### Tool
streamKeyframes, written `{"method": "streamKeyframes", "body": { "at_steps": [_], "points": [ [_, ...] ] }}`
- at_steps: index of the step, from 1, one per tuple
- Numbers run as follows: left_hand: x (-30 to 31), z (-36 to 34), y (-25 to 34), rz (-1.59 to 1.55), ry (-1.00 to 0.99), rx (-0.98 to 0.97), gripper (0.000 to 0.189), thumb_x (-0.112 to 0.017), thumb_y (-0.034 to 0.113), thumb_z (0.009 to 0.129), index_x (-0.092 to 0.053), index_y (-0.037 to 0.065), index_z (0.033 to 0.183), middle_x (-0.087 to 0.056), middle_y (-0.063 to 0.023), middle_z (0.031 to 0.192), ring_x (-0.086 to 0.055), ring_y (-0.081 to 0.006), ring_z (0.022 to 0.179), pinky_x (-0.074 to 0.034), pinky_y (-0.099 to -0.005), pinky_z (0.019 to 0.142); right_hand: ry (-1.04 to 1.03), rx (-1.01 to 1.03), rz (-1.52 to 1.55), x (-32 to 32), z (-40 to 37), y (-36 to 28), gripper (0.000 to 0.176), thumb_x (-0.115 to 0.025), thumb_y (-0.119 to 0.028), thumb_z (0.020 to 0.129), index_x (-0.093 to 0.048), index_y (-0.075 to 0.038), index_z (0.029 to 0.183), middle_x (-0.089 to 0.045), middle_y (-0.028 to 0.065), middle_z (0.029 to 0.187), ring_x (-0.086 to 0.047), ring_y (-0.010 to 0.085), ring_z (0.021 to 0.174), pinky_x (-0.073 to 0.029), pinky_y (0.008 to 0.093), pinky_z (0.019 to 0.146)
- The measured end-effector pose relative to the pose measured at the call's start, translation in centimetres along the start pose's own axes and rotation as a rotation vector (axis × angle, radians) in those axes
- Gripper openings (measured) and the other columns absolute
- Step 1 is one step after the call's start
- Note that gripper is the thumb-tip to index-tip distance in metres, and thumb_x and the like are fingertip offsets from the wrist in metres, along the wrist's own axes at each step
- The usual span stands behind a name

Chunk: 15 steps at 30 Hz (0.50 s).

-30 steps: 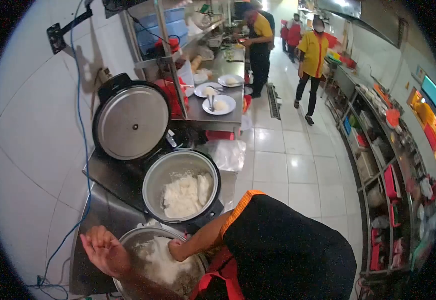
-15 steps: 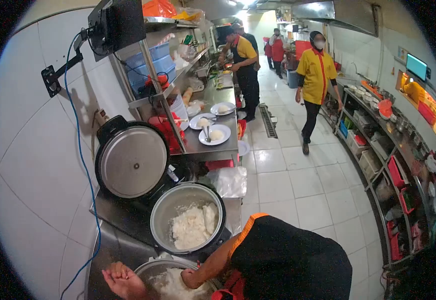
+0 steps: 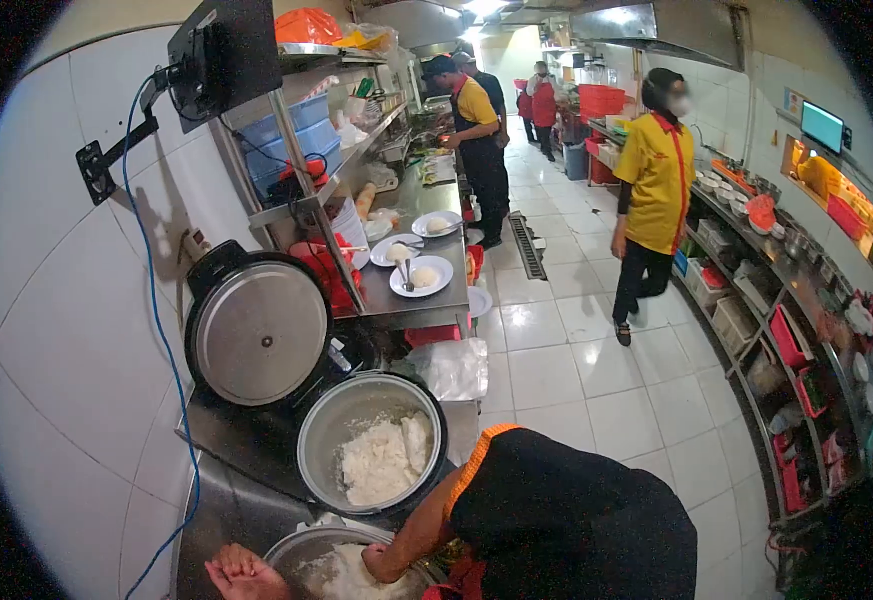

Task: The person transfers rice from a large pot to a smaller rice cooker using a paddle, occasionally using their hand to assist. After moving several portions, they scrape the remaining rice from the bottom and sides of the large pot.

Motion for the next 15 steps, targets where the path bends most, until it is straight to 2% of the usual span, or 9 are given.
{"method": "streamKeyframes", "body": {
  "at_steps": [4,5,7,8,10,12,13,14,15],
  "points": [
    [0.7,-1.0,1.3,-0.058,-0.021,0.07,0.038,-0.034,0.029,0.095,-0.045,0.003,0.069,-0.044,-0.0053,0.065,-0.036,-0.017,0.059,-0.036,-0.0287,0.058,-0.066,0.222,0.068,2.4,-2.8,1.7,0.016,-0.075,-0.014,0.058,-0.07,-0.007,0.071,-0.063,0.0066,0.069,-0.057,0.0236,0.063,-0.04,0.0348,0.036],
    [2.4,-0.9,1.9,-0.127,-0.289,0.164,0.048,-0.031,0.036,0.096,-0.056,-0.004,0.085,-0.052,-0.0118,0.081,-0.05,-0.024,0.075,-0.042,-0.0328,0.07,0.031,0.373,-0.066,1.7,-2.9,2.1,0.016,-0.073,-0.011,0.055,-0.07,-0.007,0.07,-0.063,0.0075,0.068,-0.056,0.0246,0.061,-0.04,0.0368,0.036],
    [0.2,-2.5,1.4,0.055,0.003,-0.104,0.035,-0.035,0.029,0.096,-0.045,0.003,0.076,-0.041,-0.0057,0.071,-0.04,-0.0173,0.064,-0.035,-0.0293,0.058,0.142,0.613,-0.232,-1.6,-1.4,0.7,0.017,-0.072,-0.008,0.052,-0.07,-0.007,0.068,-0.062,0.0084,0.066,-0.055,0.0257,0.06,-0.04,0.0389,0.036],
    [-0.8,-3.1,1.5,0.221,0.293,-0.32,0.031,-0.038,0.023,0.096,-0.035,0.01,0.068,-0.031,0.0003,0.061,-0.031,-0.0105,0.053,-0.028,-0.0258,0.046,0.528,0.487,-0.197,-4.7,-0.5,0.1,0.012,-0.069,-0.011,0.049,-0.063,-0.007,0.059,-0.06,0.0088,0.064,-0.053,0.0264,0.057,-0.038,0.0404,0.036],
    [-0.3,-4.8,3.1,0.133,0.216,-0.339,0.033,-0.037,0.027,0.097,-0.04,0.008,0.07,-0.037,-0.0018,0.064,-0.035,-0.0113,0.055,-0.034,-0.025,0.047,1.178,0.417,0.019,-12.6,5.3,-1.5,0.016,-0.064,-0.018,0.05,-0.051,-0.01,0.045,-0.053,0.0046,0.056,-0.049,0.025,0.052,-0.036,0.0403,0.038],
    [0.8,-6.7,4.8,0.037,0.151,-0.365,0.032,-0.037,0.027,0.097,-0.04,0.008,0.07,-0.036,-0.0011,0.062,-0.035,-0.0111,0.055,-0.033,-0.0252,0.046,1.086,0.526,0.216,-19.1,8.9,-0.8,0.015,-0.063,-0.017,0.049,-0.049,-0.011,0.047,-0.052,0.0019,0.057,-0.051,0.0209,0.055,-0.04,0.0363,0.046],
    [1.1,-7.9,5.5,0.04,0.164,-0.412,0.032,-0.038,0.027,0.096,-0.041,0.008,0.071,-0.035,-0.0009,0.061,-0.035,-0.0109,0.055,-0.032,-0.0254,0.046,1.193,0.772,0.537,-13.4,4.3,2.3,0.012,-0.061,-0.015,0.051,-0.05,-0.011,0.05,-0.052,0.004,0.058,-0.052,0.0233,0.058,-0.042,0.0363,0.051],
    [1.5,-9.1,5.8,0.042,0.176,-0.451,0.032,-0.038,0.027,0.096,-0.041,0.008,0.071,-0.035,-0.0006,0.06,-0.034,-0.0107,0.055,-0.031,-0.0256,0.045,1.143,0.737,0.423,-11.8,2.4,4.2,0.007,-0.063,-0.015,0.056,-0.057,-0.011,0.057,-0.056,0.0059,0.063,-0.055,0.0257,0.063,-0.044,0.0362,0.055],
    [1.5,-10.2,6.1,-0.005,0.238,-0.49,0.032,-0.038,0.027,0.096,-0.042,0.008,0.072,-0.035,-0.0008,0.06,-0.034,-0.0107,0.055,-0.031,-0.0257,0.046,0.722,0.6,0.564,-12.3,2.3,4.1,0.007,-0.062,-0.016,0.065,-0.064,-0.009,0.067,-0.061,0.0088,0.072,-0.057,0.0266,0.069,-0.045,0.0367,0.059]
  ]
}}
Point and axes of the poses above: each hand's wrist, its own z-axis towards the middle knuckle, its own x-axis out of the back of the hand, y = z × x, the point moved 1 cm from there along z, towards the middle knuckle
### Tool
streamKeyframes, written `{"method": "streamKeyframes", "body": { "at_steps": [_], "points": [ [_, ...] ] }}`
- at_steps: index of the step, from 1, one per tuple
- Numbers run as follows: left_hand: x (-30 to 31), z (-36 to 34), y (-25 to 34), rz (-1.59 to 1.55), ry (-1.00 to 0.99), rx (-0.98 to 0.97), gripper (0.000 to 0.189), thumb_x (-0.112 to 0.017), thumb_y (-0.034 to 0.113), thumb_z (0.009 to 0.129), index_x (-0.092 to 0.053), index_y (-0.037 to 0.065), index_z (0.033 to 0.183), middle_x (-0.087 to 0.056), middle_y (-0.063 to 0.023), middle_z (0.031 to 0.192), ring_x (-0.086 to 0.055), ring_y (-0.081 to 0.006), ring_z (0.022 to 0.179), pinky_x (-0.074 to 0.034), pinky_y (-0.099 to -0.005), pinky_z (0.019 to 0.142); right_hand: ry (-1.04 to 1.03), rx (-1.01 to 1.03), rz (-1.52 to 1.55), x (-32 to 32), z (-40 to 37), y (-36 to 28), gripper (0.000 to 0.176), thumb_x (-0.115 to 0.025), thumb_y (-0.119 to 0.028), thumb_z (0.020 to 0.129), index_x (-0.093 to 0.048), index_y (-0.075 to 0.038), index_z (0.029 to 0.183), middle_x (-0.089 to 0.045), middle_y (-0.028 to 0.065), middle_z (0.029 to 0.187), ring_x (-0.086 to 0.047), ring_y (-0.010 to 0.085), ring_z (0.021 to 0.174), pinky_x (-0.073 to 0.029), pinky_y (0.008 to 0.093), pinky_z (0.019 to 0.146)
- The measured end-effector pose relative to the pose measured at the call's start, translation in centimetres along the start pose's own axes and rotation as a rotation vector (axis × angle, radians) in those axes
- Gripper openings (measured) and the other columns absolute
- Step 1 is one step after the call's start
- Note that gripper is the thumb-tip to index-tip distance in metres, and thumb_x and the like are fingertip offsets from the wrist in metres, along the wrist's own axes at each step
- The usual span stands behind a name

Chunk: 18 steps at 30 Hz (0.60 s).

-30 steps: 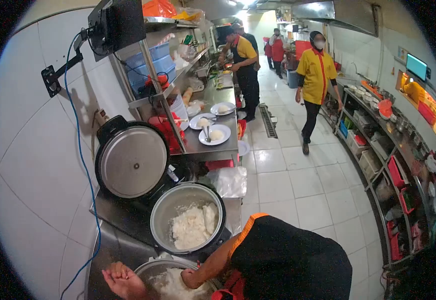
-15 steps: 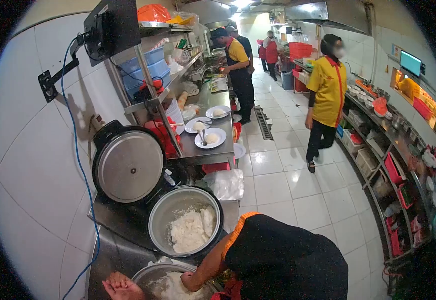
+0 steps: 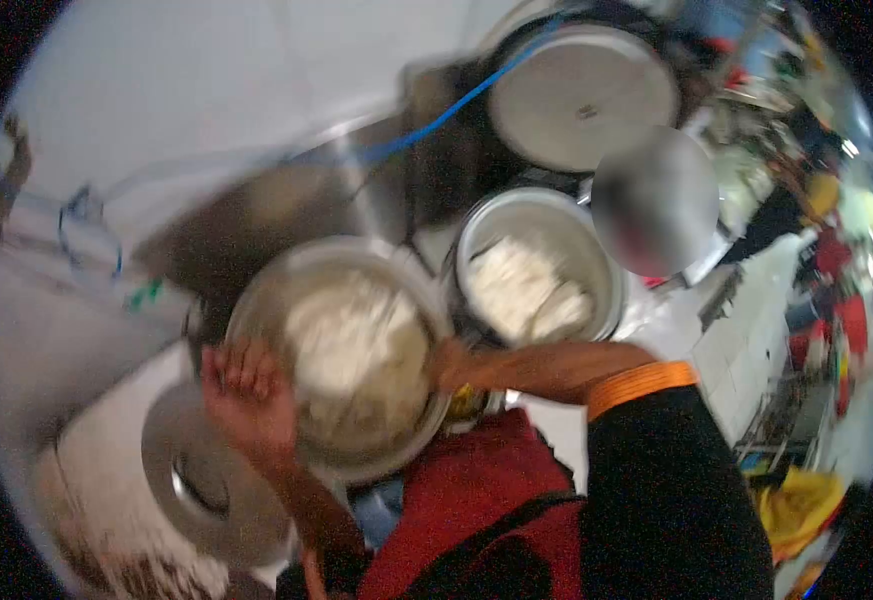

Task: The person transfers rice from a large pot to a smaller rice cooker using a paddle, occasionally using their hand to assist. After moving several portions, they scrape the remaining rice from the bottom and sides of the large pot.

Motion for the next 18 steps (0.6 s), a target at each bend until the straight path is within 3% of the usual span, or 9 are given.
{"method": "streamKeyframes", "body": {
  "at_steps": [2,3,4,5,8,11,13,18],
  "points": [
    [1.0,-1.6,1.5,-0.017,0.118,-0.067,0.032,-0.038,0.027,0.096,-0.043,0.007,0.072,-0.036,-0.0009,0.06,-0.035,-0.0106,0.055,-0.031,-0.0257,0.046,-0.842,-0.453,-0.129,16.3,7.1,-8.2,0.017,-0.066,-0.013,0.071,-0.069,-0.007,0.086,-0.066,0.011,0.083,-0.064,0.0244,0.077,-0.052,0.0409,0.06],
    [1.7,-2.1,2.1,-0.01,0.138,-0.094,0.032,-0.038,0.028,0.096,-0.044,0.007,0.072,-0.037,-0.0012,0.06,-0.035,-0.0109,0.055,-0.032,-0.0256,0.047,-0.887,-0.247,-0.186,13.7,6.3,-6.3,0.019,-0.065,-0.013,0.073,-0.067,-0.005,0.09,-0.066,0.0127,0.085,-0.064,0.027,0.077,-0.053,0.0412,0.061],
    [2.3,-2.7,2.6,-0.01,0.148,-0.112,0.033,-0.038,0.028,0.096,-0.045,0.006,0.073,-0.037,-0.0014,0.061,-0.036,-0.0113,0.055,-0.033,-0.0256,0.047,-0.954,-0.322,-0.203,15.7,7.2,-7.3,0.02,-0.065,-0.013,0.073,-0.067,-0.003,0.091,-0.066,0.0133,0.085,-0.064,0.0281,0.078,-0.053,0.0412,0.062],
    [3.0,-3.3,3.1,-0.007,0.175,-0.13,0.033,-0.038,0.028,0.096,-0.045,0.006,0.073,-0.037,-0.0014,0.061,-0.036,-0.0113,0.055,-0.033,-0.0256,0.047,-0.792,-0.292,-0.116,16.7,7.2,-7.4,0.013,-0.061,-0.008,0.069,-0.066,-0.001,0.079,-0.065,0.0193,0.081,-0.065,0.0337,0.077,-0.052,0.0451,0.061],
    [4.5,-5.9,3.2,-0.028,0.175,-0.163,0.034,-0.038,0.028,0.096,-0.045,0.006,0.072,-0.038,-0.0016,0.061,-0.037,-0.0119,0.055,-0.034,-0.0255,0.048,-0.86,-0.194,-0.138,17.2,6.6,-7.4,0.013,-0.061,-0.007,0.069,-0.064,-0.001,0.08,-0.064,0.0194,0.082,-0.064,0.0341,0.08,-0.052,0.0451,0.065],
    [5.6,-7.2,3.7,-0.031,0.262,-0.2,0.034,-0.038,0.028,0.096,-0.045,0.006,0.071,-0.038,-0.0015,0.06,-0.037,-0.0121,0.055,-0.034,-0.0255,0.047,-0.905,-0.292,-0.124,15.2,5.3,-6.2,0.018,-0.06,-0.007,0.069,-0.063,-0.002,0.086,-0.064,0.0189,0.08,-0.064,0.0343,0.081,-0.051,0.0454,0.067],
    [6.4,-7.7,3.9,-0.058,0.247,-0.18,0.03,-0.038,0.026,0.096,-0.042,0.006,0.074,-0.032,-0.0009,0.062,-0.032,-0.0122,0.058,-0.031,-0.027,0.049,-0.743,-0.29,-0.119,15.6,5.0,-6.4,0.025,-0.066,-0.009,0.067,-0.063,-0.003,0.092,-0.061,0.0207,0.081,-0.064,0.0339,0.082,-0.053,0.0459,0.068],
    [7.1,-8.1,4.3,-0.065,0.28,-0.21,0.031,-0.039,0.026,0.096,-0.042,0.006,0.073,-0.035,-0.0016,0.063,-0.034,-0.013,0.058,-0.032,-0.027,0.05,-0.705,-0.272,-0.118,15.1,3.9,-6.0,0.026,-0.065,-0.009,0.069,-0.062,-0.003,0.094,-0.062,0.0191,0.082,-0.063,0.035,0.083,-0.052,0.0469,0.069]
  ]
}}
Point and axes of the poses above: each hand's wrist, its own z-axis towards the middle knuckle, its own x-axis out of the back of the hand, y = z × x, the point moved 1 cm from there along z, towards the middle knuckle
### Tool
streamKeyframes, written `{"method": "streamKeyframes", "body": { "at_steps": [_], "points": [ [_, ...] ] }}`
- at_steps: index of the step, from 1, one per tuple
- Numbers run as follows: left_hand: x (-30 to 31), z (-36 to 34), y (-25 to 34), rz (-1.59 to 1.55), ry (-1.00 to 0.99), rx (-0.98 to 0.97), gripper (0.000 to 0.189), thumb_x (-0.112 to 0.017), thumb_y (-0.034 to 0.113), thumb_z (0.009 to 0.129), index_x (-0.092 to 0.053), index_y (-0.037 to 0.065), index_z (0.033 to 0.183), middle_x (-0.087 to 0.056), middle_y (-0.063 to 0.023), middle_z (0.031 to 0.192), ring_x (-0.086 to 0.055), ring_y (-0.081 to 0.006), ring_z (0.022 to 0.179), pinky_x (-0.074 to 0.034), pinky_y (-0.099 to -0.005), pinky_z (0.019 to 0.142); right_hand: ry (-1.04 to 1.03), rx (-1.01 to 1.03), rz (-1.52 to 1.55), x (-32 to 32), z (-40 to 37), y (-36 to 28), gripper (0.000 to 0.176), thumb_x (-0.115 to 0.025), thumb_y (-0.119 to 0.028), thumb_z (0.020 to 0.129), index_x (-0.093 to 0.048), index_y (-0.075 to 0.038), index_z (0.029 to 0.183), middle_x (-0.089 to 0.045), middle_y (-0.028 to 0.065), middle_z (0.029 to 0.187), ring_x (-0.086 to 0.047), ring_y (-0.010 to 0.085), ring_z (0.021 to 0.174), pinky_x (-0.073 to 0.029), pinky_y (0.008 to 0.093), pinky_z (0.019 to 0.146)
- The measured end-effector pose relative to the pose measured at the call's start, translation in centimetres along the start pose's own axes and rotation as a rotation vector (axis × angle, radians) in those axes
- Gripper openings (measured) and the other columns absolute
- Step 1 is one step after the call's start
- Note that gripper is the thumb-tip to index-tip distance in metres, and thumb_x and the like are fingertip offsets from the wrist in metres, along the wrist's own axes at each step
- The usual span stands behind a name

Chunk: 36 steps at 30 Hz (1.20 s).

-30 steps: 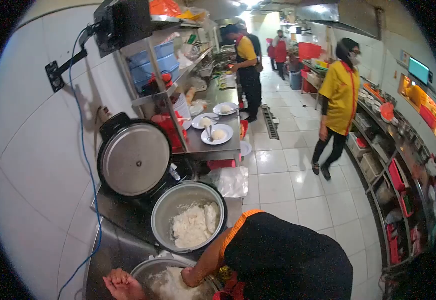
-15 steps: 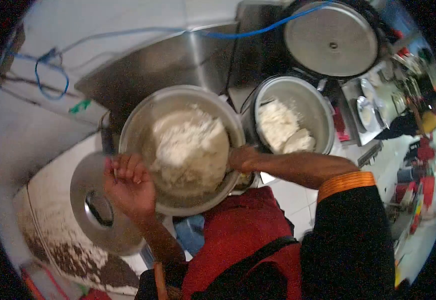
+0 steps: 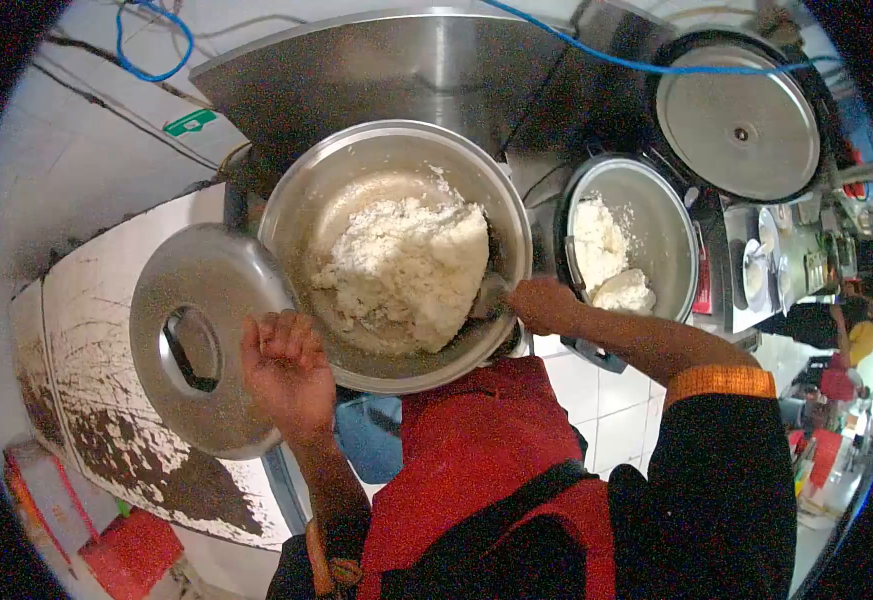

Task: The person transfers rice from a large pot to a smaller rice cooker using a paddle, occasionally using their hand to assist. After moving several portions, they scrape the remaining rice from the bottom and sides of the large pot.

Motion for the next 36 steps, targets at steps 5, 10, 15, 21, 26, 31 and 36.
{"method": "streamKeyframes", "body": {
  "at_steps": [5,10,15,21,26,31,36],
  "points": [
    [0.3,0.1,1.2,0.043,0.088,-0.054,0.033,-0.041,0.03,0.095,-0.046,0.008,0.072,-0.039,-0.001,0.061,-0.038,-0.0118,0.055,-0.035,-0.0248,0.047,-0.221,-0.01,-0.142,2.3,1.6,-1.4,0.018,-0.064,-0.01,0.067,-0.065,0.0,0.082,-0.064,0.0188,0.081,-0.065,0.0341,0.076,-0.053,0.045,0.065],
    [0.2,-0.3,2.2,0.067,0.057,-0.114,0.033,-0.04,0.031,0.095,-0.047,0.007,0.073,-0.037,-0.0009,0.06,-0.037,-0.0117,0.055,-0.034,-0.0247,0.048,-0.397,0.138,-0.098,1.2,4.5,-0.8,0.02,-0.061,-0.007,0.066,-0.066,-0.001,0.084,-0.065,0.0172,0.08,-0.064,0.0336,0.075,-0.052,0.0445,0.064],
    [1.4,-0.1,1.9,0.053,0.109,-0.108,0.033,-0.04,0.031,0.095,-0.047,0.007,0.073,-0.036,-0.0008,0.06,-0.036,-0.0116,0.055,-0.033,-0.0246,0.048,-0.31,0.158,0.083,2.0,2.2,-2.0,0.037,-0.058,-0.005,0.067,-0.061,-0.005,0.104,-0.063,0.0191,0.082,-0.063,0.0347,0.077,-0.052,0.0452,0.068],
    [1.3,-0.1,1.8,0.038,0.127,-0.124,0.034,-0.04,0.031,0.096,-0.047,0.007,0.073,-0.036,-0.0005,0.06,-0.035,-0.0114,0.055,-0.033,-0.0244,0.048,-0.324,0.126,0.207,-0.2,2.3,-2.6,0.05,-0.055,-0.003,0.066,-0.057,-0.011,0.116,-0.063,0.0197,0.093,-0.061,0.0369,0.089,-0.049,0.0461,0.077],
    [2.0,-0.3,2.4,0.045,0.129,-0.187,0.034,-0.04,0.032,0.096,-0.047,0.007,0.073,-0.037,-0.0008,0.06,-0.037,-0.0115,0.056,-0.033,-0.0245,0.048,-0.121,0.002,0.33,-1.5,0.9,-4.6,0.049,-0.062,-0.016,0.07,-0.054,-0.011,0.119,-0.063,0.0208,0.096,-0.061,0.0369,0.091,-0.049,0.0463,0.079],
    [2.1,-0.2,2.3,0.055,0.141,-0.202,0.034,-0.04,0.032,0.096,-0.047,0.007,0.073,-0.038,-0.0011,0.061,-0.038,-0.0116,0.056,-0.033,-0.0248,0.049,-0.043,-0.102,0.431,-1.1,-0.1,-6.5,0.055,-0.063,-0.034,0.071,-0.053,-0.012,0.12,-0.062,0.0219,0.095,-0.061,0.038,0.089,-0.049,0.0473,0.077],
    [1.8,0.6,1.6,0.08,0.157,-0.14,0.034,-0.04,0.031,0.096,-0.047,0.007,0.073,-0.038,-0.0012,0.061,-0.037,-0.0119,0.056,-0.033,-0.0247,0.049,0.009,-0.042,0.341,-0.9,0.3,-5.9,0.048,-0.066,-0.026,0.07,-0.057,-0.01,0.114,-0.063,0.0227,0.09,-0.063,0.0353,0.085,-0.051,0.0457,0.074]
  ]
}}
Point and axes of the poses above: each hand's wrist, its own z-axis towards the middle knuckle, its own x-axis out of the back of the hand, y = z × x, the point moved 1 cm from there along z, towards the middle knuckle
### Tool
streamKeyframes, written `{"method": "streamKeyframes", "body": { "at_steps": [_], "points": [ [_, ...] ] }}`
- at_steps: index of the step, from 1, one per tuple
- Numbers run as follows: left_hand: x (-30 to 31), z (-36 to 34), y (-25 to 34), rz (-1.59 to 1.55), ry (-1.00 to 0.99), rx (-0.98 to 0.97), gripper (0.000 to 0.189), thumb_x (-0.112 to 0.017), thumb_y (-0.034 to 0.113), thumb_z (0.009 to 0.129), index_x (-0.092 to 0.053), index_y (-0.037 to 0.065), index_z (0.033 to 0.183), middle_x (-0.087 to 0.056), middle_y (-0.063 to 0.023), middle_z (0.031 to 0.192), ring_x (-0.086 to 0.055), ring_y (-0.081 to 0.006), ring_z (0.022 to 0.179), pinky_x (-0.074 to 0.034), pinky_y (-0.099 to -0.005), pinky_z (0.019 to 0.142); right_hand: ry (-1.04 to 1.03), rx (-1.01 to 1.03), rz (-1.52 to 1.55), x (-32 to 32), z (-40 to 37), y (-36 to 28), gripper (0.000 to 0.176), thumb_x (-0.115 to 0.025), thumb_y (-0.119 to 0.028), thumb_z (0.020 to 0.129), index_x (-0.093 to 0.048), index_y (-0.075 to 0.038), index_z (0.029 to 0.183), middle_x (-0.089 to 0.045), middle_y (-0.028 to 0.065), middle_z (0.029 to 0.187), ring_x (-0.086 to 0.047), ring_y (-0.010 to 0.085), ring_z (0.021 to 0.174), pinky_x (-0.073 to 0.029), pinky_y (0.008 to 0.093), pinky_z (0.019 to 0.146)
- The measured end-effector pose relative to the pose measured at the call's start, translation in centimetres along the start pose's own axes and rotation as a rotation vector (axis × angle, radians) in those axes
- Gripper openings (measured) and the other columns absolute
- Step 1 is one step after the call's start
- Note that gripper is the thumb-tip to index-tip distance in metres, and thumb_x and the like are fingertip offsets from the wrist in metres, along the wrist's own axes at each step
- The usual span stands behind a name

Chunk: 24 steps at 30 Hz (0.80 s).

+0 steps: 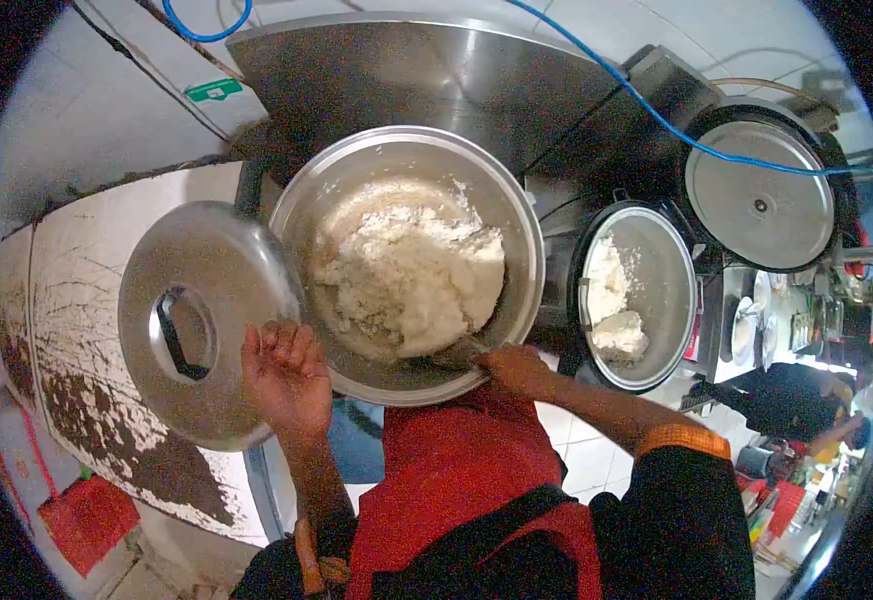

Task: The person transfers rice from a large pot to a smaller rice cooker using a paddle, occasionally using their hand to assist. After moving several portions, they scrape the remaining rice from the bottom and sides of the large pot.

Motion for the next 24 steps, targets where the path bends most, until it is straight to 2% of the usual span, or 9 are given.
{"method": "streamKeyframes", "body": {
  "at_steps": [2,5,7,10,13,15,19,23,24],
  "points": [
    [-0.5,0.2,-0.1,0.015,-0.007,0.029,0.033,-0.04,0.031,0.095,-0.047,0.008,0.073,-0.037,-0.0012,0.061,-0.037,-0.0121,0.055,-0.033,-0.0247,0.049,-0.293,0.008,-0.312,2.5,1.2,0.0,0.034,-0.067,-0.021,0.068,-0.062,-0.007,0.099,-0.063,0.0198,0.082,-0.064,0.0325,0.077,-0.052,0.0428,0.066],
    [-0.8,0.1,-0.2,0.009,-0.019,0.03,0.033,-0.04,0.031,0.095,-0.047,0.008,0.073,-0.037,-0.0013,0.062,-0.037,-0.0123,0.056,-0.033,-0.0248,0.049,-0.401,0.092,-0.33,5.0,3.5,2.5,0.017,-0.064,-0.017,0.067,-0.064,-0.003,0.079,-0.062,0.0171,0.072,-0.062,0.0284,0.065,-0.05,0.0409,0.054],
    [-0.4,0.0,0.0,0.022,-0.043,0.015,0.033,-0.04,0.031,0.096,-0.047,0.007,0.073,-0.037,-0.0013,0.062,-0.036,-0.0124,0.056,-0.032,-0.0249,0.048,-0.533,0.292,-0.432,7.2,5.9,4.7,0.025,-0.059,-0.015,0.07,-0.067,-0.009,0.093,-0.066,0.0154,0.079,-0.064,0.0293,0.071,-0.051,0.0391,0.059],
    [-0.2,-0.2,0.2,0.008,-0.024,0.022,0.034,-0.04,0.031,0.096,-0.047,0.007,0.073,-0.037,-0.0015,0.062,-0.036,-0.0122,0.056,-0.032,-0.025,0.048,-0.862,0.197,-0.581,10.9,8.7,3.9,0.02,-0.061,-0.016,0.068,-0.067,-0.005,0.083,-0.066,0.0138,0.076,-0.062,0.0275,0.064,-0.051,0.0384,0.057],
    [0.3,-0.1,0.1,0.021,-0.047,-0.003,0.034,-0.04,0.031,0.096,-0.048,0.006,0.074,-0.038,-0.0017,0.062,-0.035,-0.0122,0.056,-0.032,-0.025,0.048,-0.686,0.16,-0.784,14.2,7.1,0.9,0.015,-0.064,-0.016,0.065,-0.066,-0.004,0.072,-0.066,0.0131,0.073,-0.064,0.028,0.065,-0.052,0.0395,0.057],
    [0.6,0.0,0.3,0.0,-0.039,-0.001,0.033,-0.039,0.03,0.096,-0.046,0.007,0.073,-0.037,-0.0017,0.062,-0.035,-0.0132,0.057,-0.033,-0.0263,0.048,-0.244,0.155,-0.717,10.7,7.3,3.3,0.013,-0.068,-0.016,0.058,-0.066,-0.005,0.065,-0.066,0.0131,0.072,-0.064,0.0308,0.066,-0.052,0.0432,0.054],
    [1.4,0.2,0.2,0.026,0.039,-0.033,0.033,-0.038,0.028,0.096,-0.043,0.008,0.071,-0.035,-0.0015,0.061,-0.035,-0.014,0.057,-0.033,-0.0271,0.048,-0.009,-0.027,-0.557,8.0,3.3,5.2,0.016,-0.061,-0.011,0.071,-0.065,-0.004,0.084,-0.065,0.017,0.082,-0.066,0.0324,0.077,-0.054,0.0445,0.062],
    [1.9,1.2,-0.9,0.054,0.057,0.049,0.032,-0.041,0.03,0.095,-0.049,0.006,0.074,-0.039,-0.0015,0.062,-0.036,-0.0124,0.056,-0.033,-0.0254,0.048,0.152,0.012,-0.453,4.5,2.2,5.9,0.017,-0.057,-0.009,0.075,-0.062,-0.003,0.09,-0.064,0.0163,0.079,-0.066,0.0316,0.076,-0.054,0.0431,0.062],
    [1.6,1.3,-1.4,0.061,0.045,0.061,0.032,-0.042,0.029,0.095,-0.049,0.006,0.074,-0.04,-0.0016,0.062,-0.036,-0.0123,0.056,-0.033,-0.0253,0.048,0.128,-0.03,-0.411,4.4,2.2,5.8,0.027,-0.055,-0.008,0.077,-0.054,-0.002,0.103,-0.063,0.0166,0.076,-0.065,0.0331,0.073,-0.053,0.044,0.061]
  ]
}}
Point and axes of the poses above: each hand's wrist, its own z-axis towards the middle knuckle, its own x-axis out of the back of the hand, y = z × x, the point moved 1 cm from there along z, towards the middle knuckle
